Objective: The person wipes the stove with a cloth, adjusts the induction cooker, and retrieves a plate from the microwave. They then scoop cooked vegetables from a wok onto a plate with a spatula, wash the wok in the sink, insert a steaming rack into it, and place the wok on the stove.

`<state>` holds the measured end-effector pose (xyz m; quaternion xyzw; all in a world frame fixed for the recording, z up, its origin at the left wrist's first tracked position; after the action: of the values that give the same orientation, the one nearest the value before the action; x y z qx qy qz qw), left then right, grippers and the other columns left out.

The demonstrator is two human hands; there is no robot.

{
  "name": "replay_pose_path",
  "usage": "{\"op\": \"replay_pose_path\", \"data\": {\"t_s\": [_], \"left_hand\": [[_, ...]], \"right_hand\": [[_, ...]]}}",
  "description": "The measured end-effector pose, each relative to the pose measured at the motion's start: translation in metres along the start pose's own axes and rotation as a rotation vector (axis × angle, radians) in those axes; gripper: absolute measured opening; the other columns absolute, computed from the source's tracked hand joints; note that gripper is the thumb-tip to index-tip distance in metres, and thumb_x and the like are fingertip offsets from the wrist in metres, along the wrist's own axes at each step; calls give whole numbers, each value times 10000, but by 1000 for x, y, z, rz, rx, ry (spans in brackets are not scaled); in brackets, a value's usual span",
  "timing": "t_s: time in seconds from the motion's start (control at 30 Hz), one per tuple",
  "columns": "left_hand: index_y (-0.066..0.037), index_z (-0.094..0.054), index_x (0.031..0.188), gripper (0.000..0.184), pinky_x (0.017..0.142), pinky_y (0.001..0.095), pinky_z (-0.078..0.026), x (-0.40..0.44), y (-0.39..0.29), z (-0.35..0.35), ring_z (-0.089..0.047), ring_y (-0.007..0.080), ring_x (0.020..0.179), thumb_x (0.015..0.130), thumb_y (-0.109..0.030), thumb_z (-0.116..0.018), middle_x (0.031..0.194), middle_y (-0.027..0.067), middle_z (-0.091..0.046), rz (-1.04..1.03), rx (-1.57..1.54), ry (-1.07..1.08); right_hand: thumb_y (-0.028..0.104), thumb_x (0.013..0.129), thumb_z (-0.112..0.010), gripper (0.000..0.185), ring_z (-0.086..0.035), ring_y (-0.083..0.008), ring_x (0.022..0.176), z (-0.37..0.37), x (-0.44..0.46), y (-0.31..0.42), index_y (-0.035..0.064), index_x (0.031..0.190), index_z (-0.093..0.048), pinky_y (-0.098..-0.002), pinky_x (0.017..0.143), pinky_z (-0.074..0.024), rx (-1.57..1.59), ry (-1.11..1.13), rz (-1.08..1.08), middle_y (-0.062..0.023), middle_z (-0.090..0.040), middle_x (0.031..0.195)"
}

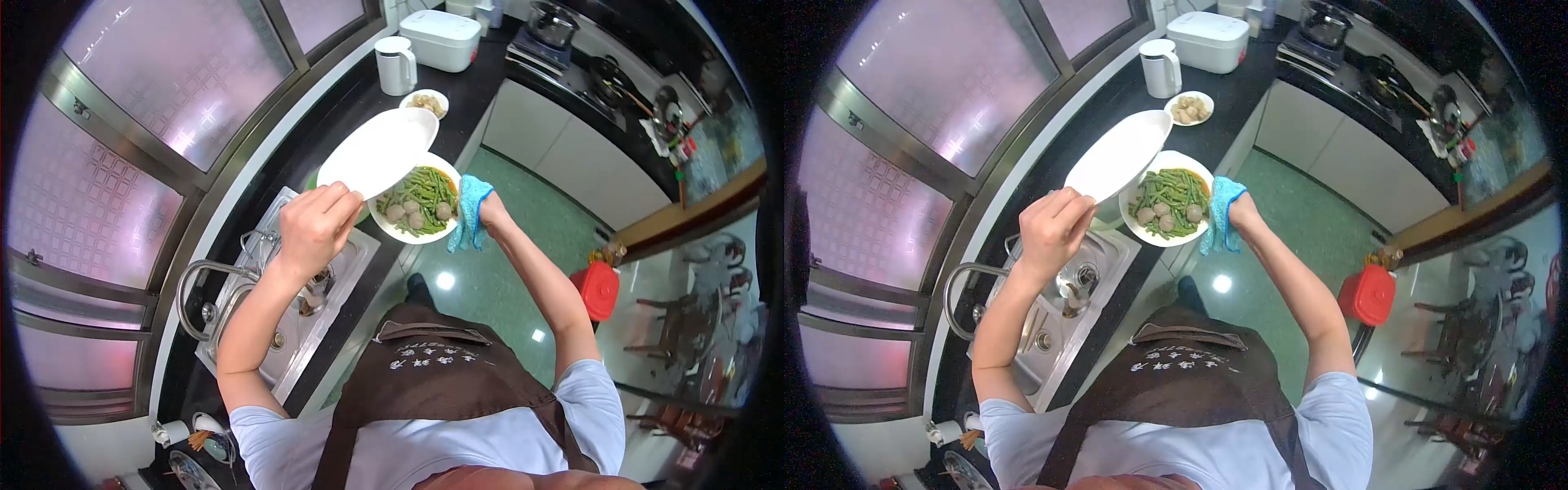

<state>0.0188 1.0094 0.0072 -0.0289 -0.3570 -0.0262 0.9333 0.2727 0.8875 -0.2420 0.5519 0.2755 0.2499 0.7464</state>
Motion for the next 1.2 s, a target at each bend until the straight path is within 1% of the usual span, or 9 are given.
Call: {"op": "replay_pose_path", "data": {"t_s": [0.2,0.3,0.47,0.53,0.63,0.73,0.87,1.13,1.2], "left_hand": [[-71,-613,786,109,527,305,-409,-3,80,-34,-536,176,586,709,-68,-690,663,27,-496,81,193,5],[-70,-612,776,104,522,304,-404,-1,117,-44,-534,178,584,708,-72,-691,671,30,-507,153,210,-11],[-71,-604,841,140,517,316,-412,-8,163,-61,-539,192,589,709,-67,-652,700,33,-538,283,294,82],[-75,-603,862,181,509,322,-412,-15,172,-64,-540,195,591,686,-63,-642,705,31,-540,364,319,107],[-76,-604,863,223,498,324,-407,-26,175,-69,-539,191,592,643,-57,-641,712,27,-544,437,412,126],[-79,-608,870,210,508,315,-412,-26,166,-73,-545,179,600,667,-34,-636,715,20,-549,525,500,169],[-79,-604,868,198,518,310,-417,-27,159,-84,-543,180,600,681,-32,-647,743,15,-572,645,607,174],[-45,-650,873,174,559,315,-436,-11,121,-107,-583,216,648,706,-58,-698,785,61,-602,890,738,177],[-27,-659,861,170,565,319,-435,-5,113,-113,-583,221,649,702,-59,-705,788,75,-607,929,759,174]], "right_hand": [[62,769,-639,256,-556,-112,869,-18,117,6,41,1024,-649,-298,788,-469,73,115,39,-18,-644,952],[145,784,-657,210,-549,-102,823,-31,179,6,69,979,-662,-303,749,-477,34,139,73,-3,-641,909],[212,843,-611,315,-581,-132,870,-62,280,-12,66,1122,-628,-317,766,-487,29,178,86,-34,-644,989],[157,818,-620,305,-580,-145,905,-83,315,-15,54,1105,-628,-321,786,-484,35,185,-18,-53,-640,1013],[124,813,-608,299,-591,-171,918,-108,362,-46,43,1101,-620,-328,794,-484,38,182,-107,-79,-637,1028],[107,805,-593,332,-603,-205,947,-135,395,-82,23,1126,-606,-341,812,-484,12,205,-234,-107,-636,1060],[84,782,-583,355,-615,-257,991,-163,426,-116,-25,1120,-596,-364,848,-472,-15,133,-277,-151,-640,1082],[44,772,-552,354,-623,-286,974,-197,460,-141,-63,1108,-584,-361,846,-474,28,61,-223,-181,-639,1066],[47,777,-556,340,-627,-287,963,-199,463,-141,-58,1099,-590,-365,837,-476,27,52,-278,-182,-643,1061]]}}
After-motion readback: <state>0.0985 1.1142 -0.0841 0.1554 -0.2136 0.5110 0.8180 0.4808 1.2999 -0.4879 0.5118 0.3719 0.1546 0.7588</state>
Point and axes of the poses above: each hand's wrist, its own x-axis towards the middle knuckle, its own z-axis out of the back of the hand, y = z × x, the point moved 7 cm from there along x, towards the middle knuckle
